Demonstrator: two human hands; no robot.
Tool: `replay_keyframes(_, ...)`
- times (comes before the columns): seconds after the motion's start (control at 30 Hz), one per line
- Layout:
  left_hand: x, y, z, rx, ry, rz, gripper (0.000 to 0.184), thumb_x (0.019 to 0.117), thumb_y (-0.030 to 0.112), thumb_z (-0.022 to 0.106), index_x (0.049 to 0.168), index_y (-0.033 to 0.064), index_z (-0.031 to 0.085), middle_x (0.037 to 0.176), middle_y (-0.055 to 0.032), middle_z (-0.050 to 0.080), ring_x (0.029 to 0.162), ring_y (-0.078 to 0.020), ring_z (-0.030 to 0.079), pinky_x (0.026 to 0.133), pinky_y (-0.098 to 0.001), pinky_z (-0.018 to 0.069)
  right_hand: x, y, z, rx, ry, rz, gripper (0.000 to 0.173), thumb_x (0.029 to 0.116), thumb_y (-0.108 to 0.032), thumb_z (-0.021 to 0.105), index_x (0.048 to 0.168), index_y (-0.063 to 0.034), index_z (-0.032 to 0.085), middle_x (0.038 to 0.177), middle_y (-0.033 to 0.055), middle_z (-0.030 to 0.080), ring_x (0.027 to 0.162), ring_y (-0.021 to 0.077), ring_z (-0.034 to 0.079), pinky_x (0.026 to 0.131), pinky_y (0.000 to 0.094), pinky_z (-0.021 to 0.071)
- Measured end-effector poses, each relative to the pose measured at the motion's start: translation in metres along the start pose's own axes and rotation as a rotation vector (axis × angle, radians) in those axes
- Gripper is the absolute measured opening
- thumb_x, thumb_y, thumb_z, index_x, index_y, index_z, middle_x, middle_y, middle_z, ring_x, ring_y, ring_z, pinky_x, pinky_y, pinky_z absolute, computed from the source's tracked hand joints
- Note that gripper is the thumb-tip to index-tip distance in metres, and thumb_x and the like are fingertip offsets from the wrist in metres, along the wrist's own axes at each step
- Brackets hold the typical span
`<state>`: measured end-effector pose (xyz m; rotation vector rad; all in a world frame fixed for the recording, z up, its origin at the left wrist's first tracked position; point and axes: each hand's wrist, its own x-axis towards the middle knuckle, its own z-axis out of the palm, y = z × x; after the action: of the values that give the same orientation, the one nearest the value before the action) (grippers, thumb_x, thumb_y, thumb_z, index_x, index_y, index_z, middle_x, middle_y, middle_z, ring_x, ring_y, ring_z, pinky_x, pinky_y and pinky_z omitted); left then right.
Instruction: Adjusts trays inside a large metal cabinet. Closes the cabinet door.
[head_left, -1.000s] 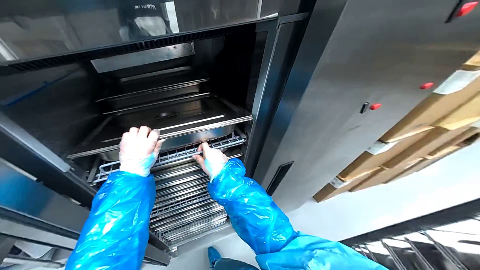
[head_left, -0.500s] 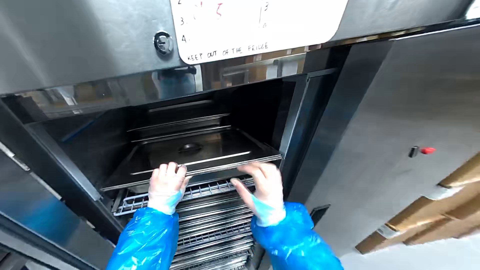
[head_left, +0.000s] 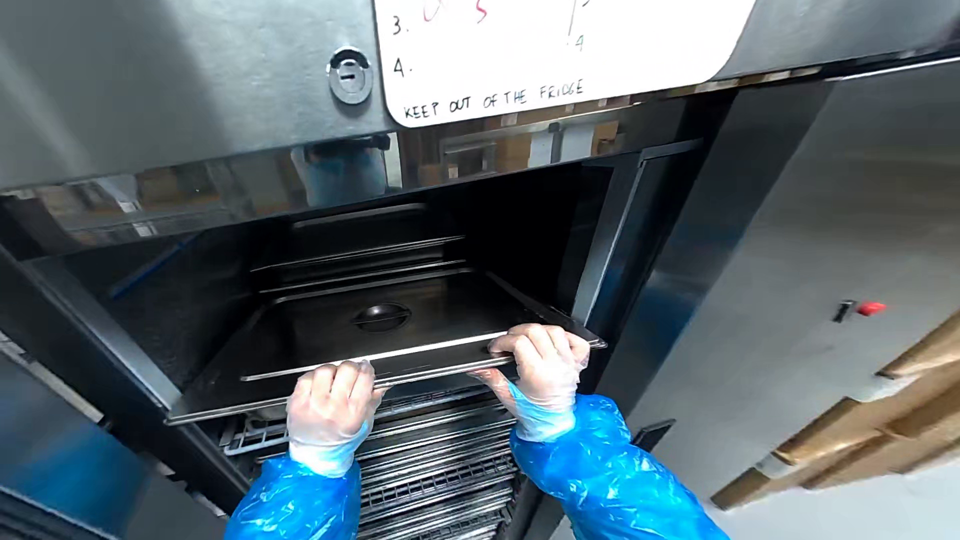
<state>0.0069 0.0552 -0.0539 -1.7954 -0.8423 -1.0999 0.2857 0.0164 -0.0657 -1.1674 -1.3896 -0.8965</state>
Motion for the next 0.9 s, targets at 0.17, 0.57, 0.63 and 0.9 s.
replay_keyframes(0.17,0.0,-0.003,0.02,-0.061,-0.203,-0.091,0.044,0.0961,0.049,0.055,0.094,0.0101,0.076,0.088,-0.013,0.069,0.081,-0.0353,0.068,0.067,-0.0493,0.0546,0.002,0.01,0.019,-0.004,-0.158,-0.008,0.058,0.0901,-0.071,0.052,0.088,-0.0166,0.069,0.094,0.0064,0.068,0.095,0.0286,0.063,0.09,0.0526,0.041)
replay_keyframes(0.57,0.005,-0.005,0.016,-0.125,-0.381,-0.146,0.042,0.0955,0.05,0.061,0.107,0.0122,0.075,0.102,-0.0146,0.07,0.096,-0.0366,0.067,0.078,-0.0507,0.0542,0.007,0.008,0.018,-0.053,-0.257,-0.04,0.054,0.0906,-0.065,0.055,0.095,-0.0132,0.069,0.099,0.0127,0.069,0.097,0.0366,0.063,0.089,0.0595,0.0395)
replay_keyframes(0.63,0.007,0.0,0.021,-0.098,-0.284,-0.132,0.044,0.0949,0.051,0.058,0.101,0.0115,0.076,0.097,-0.0138,0.071,0.091,-0.0354,0.068,0.074,-0.0487,0.0543,0.008,0.016,0.021,-0.06,-0.211,-0.066,0.055,0.0914,-0.066,0.053,0.095,-0.0129,0.069,0.098,0.0125,0.07,0.096,0.0356,0.063,0.09,0.0584,0.0388)
replay_keyframes(0.9,0.007,-0.006,0.014,-0.149,-0.385,-0.138,0.044,0.0953,0.05,0.062,0.103,0.008,0.073,0.104,-0.0166,0.069,0.1,-0.0385,0.066,0.08,-0.0522,0.0539,0.005,0.006,0.018,-0.067,-0.215,-0.047,0.058,0.0911,-0.068,0.054,0.095,-0.0119,0.069,0.099,0.0132,0.069,0.097,0.037,0.063,0.091,0.0594,0.0409)
